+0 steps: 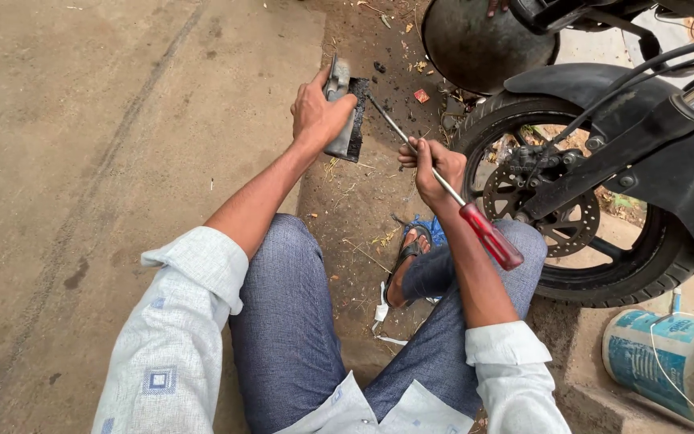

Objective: Cleaning or scraping debris from a plastic motorcycle component using a screwdriver.

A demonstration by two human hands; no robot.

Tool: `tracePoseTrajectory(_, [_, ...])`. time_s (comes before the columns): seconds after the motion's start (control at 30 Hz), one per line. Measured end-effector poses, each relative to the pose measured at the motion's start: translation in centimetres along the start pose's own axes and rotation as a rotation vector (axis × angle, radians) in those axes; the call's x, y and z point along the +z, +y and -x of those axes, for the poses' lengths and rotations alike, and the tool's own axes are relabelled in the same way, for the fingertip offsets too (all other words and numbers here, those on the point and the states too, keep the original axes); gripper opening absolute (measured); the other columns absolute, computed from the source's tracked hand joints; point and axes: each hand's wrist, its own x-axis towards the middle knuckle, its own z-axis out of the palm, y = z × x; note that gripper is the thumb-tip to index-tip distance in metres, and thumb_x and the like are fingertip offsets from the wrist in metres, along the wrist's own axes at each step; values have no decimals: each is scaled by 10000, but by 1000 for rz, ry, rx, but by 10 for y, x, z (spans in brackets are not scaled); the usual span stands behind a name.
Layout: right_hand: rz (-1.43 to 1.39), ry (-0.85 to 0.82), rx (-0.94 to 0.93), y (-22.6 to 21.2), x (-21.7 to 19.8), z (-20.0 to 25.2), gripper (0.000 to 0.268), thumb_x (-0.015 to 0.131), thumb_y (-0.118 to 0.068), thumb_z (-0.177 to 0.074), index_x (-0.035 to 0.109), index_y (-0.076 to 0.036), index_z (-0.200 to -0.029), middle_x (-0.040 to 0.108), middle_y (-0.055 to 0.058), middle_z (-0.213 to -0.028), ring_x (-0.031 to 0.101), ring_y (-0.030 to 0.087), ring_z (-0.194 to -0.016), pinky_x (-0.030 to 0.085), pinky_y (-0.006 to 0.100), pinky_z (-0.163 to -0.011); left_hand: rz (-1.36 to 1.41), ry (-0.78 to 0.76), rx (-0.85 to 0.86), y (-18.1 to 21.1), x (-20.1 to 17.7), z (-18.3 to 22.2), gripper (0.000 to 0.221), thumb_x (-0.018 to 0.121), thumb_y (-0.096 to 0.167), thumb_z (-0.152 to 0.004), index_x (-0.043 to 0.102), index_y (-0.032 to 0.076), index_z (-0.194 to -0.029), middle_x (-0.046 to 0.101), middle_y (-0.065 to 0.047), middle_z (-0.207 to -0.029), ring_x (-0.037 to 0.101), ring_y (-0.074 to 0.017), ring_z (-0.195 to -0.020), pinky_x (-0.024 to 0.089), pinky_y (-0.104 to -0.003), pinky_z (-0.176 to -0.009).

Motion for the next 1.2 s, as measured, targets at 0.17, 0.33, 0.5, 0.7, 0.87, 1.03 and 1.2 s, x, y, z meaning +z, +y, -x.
tracePoseTrajectory(0.17, [104, -7, -45, -14, 16, 1, 224, 551, -45, -1068, 720, 99, -1038, 770, 188, -845, 798, 222, -779, 670, 314, -674, 135, -81, -88, 7, 6, 6, 666, 689, 258, -725, 567, 150, -1371, 676, -74, -1148, 656, -203, -1102, 500, -444, -986])
tracePoseTrajectory(0.33, [25, 23, 107, -37, 35, 30, 214, 564, -57, -1045, 723, 84, -1064, 772, 178, -822, 793, 208, -738, 668, 300, -650, 247, -43, -173, 7, -1, 7, 525, 670, 286, -752, 633, 147, -1256, 705, -68, -1071, 677, -207, -1060, 520, -446, -946])
tracePoseTrajectory(0.5, [178, -45, -13, -40, 40, 30, 187, 608, -69, -1031, 730, 62, -977, 775, 170, -833, 795, 213, -760, 634, 310, -671, 158, 57, -125, 9, 1, 5, 512, 699, 330, -740, 681, 161, -1223, 723, -51, -1077, 648, -240, -1083, 377, -511, -1076])
tracePoseTrajectory(0.7, [140, -12, 58, -42, 47, 25, 193, 594, -73, -1036, 732, 58, -1007, 772, 158, -843, 792, 204, -765, 636, 306, -661, 172, 2, -248, 5, 0, 8, 508, 680, 343, -730, 688, 161, -1204, 720, -41, -1027, 664, -230, -1056, 446, -492, -1039])
tracePoseTrajectory(0.87, [186, -38, 5, -36, 44, 27, 190, 614, -78, -1023, 742, 58, -988, 772, 171, -830, 790, 209, -750, 627, 319, -653, 243, -55, -302, 2, 6, 7, 518, 653, 298, -734, 654, 153, -1232, 700, -46, -977, 688, -210, -982, 541, -467, -948])
tracePoseTrajectory(1.03, [57, 22, 53, -30, 49, 15, 203, 592, -93, -1042, 730, 56, -1036, 771, 166, -854, 789, 194, -757, 643, 301, -657, 105, -40, -182, 5, 4, 11, 395, 683, 282, -780, 702, 98, -1130, 720, -46, -958, 649, -188, -1005, 358, -521, -1057])
tracePoseTrajectory(1.2, [120, -101, 168, -50, 50, 32, 237, 604, -99, -1032, 748, 62, -936, 769, 161, -766, 792, 193, -705, 635, 311, -638, 61, -39, -218, -5, 1, 6, 326, 649, 278, -753, 690, 129, -1040, 698, -51, -953, 647, -201, -1015, 401, -521, -1070])
